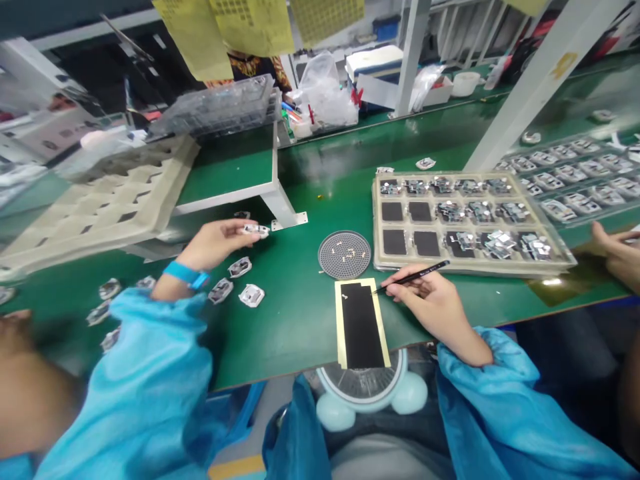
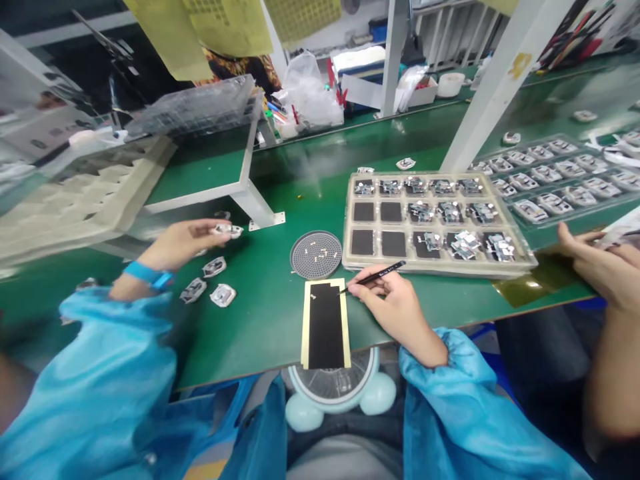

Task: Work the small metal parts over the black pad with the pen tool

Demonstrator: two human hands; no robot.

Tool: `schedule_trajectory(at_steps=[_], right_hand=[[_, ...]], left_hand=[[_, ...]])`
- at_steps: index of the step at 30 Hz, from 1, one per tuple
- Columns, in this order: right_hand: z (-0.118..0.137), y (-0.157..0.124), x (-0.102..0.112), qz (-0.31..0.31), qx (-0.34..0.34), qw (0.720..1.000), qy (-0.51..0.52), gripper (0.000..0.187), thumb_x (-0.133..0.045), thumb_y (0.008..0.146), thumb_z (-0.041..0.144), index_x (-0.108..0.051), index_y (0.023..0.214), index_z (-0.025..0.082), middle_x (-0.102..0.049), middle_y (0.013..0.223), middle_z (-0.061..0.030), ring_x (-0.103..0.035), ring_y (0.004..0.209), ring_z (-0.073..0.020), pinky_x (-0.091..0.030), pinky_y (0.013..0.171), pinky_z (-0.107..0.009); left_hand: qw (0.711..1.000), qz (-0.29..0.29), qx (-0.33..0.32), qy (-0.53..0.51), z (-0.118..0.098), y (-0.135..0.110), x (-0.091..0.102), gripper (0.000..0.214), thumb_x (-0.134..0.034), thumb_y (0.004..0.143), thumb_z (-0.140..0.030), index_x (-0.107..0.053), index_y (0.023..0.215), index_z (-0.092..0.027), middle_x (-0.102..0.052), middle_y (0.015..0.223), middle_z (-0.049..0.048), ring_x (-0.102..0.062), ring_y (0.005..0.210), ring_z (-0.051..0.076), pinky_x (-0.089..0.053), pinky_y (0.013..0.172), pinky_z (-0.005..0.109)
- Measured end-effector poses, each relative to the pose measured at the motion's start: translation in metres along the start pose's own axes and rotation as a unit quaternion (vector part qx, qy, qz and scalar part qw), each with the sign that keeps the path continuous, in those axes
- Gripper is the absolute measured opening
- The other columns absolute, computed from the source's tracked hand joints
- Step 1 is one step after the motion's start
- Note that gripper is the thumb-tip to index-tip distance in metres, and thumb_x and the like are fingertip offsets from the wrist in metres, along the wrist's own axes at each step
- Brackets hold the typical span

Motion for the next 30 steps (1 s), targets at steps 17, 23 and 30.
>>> schedule_trajectory(at_steps=[17,23,30], right_hand=[[-0.001,0.016,-0.018,-0.017,0.102,0.983,-0.150,0.016,-0.077,0.087,0.033,-0.070,0.097,0.022,-0.078,0.096,-0.0043,-0.076,0.080,-0.0192,-0.059,0.067,-0.031],[0.000,0.014,-0.017,-0.023,0.088,0.990,-0.107,0.015,-0.079,0.086,0.030,-0.069,0.093,0.021,-0.077,0.087,-0.0037,-0.074,0.074,-0.0183,-0.059,0.065,-0.031],[0.016,-0.003,-0.018,0.049,0.198,0.979,-0.009,0.021,-0.076,0.085,0.009,-0.067,0.097,0.023,-0.079,0.094,-0.0041,-0.077,0.091,-0.0224,-0.063,0.080,-0.039]], left_hand=[[0.932,0.335,0.002,-0.140,-0.026,-0.089,-0.161,0.028,-0.063,0.093,-0.036,-0.064,0.112,-0.015,-0.068,0.087,0.0046,-0.065,0.066,0.014,-0.055,0.061,0.026],[0.961,0.262,-0.059,-0.067,-0.017,-0.092,-0.161,0.026,-0.065,0.091,-0.031,-0.073,0.112,-0.018,-0.072,0.076,0.0035,-0.065,0.062,0.015,-0.052,0.058,0.025],[0.968,0.235,-0.067,-0.054,-0.019,-0.093,-0.163,0.028,-0.065,0.088,-0.024,-0.070,0.115,-0.019,-0.072,0.077,0.0015,-0.063,0.060,0.013,-0.050,0.057,0.024]])
Point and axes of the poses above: each hand's wrist, its own y-axis towards the middle knuckle, its own x-axis out of the back of the hand, z = x × y, the point moved 3 cm from there along y, towards the middle knuckle
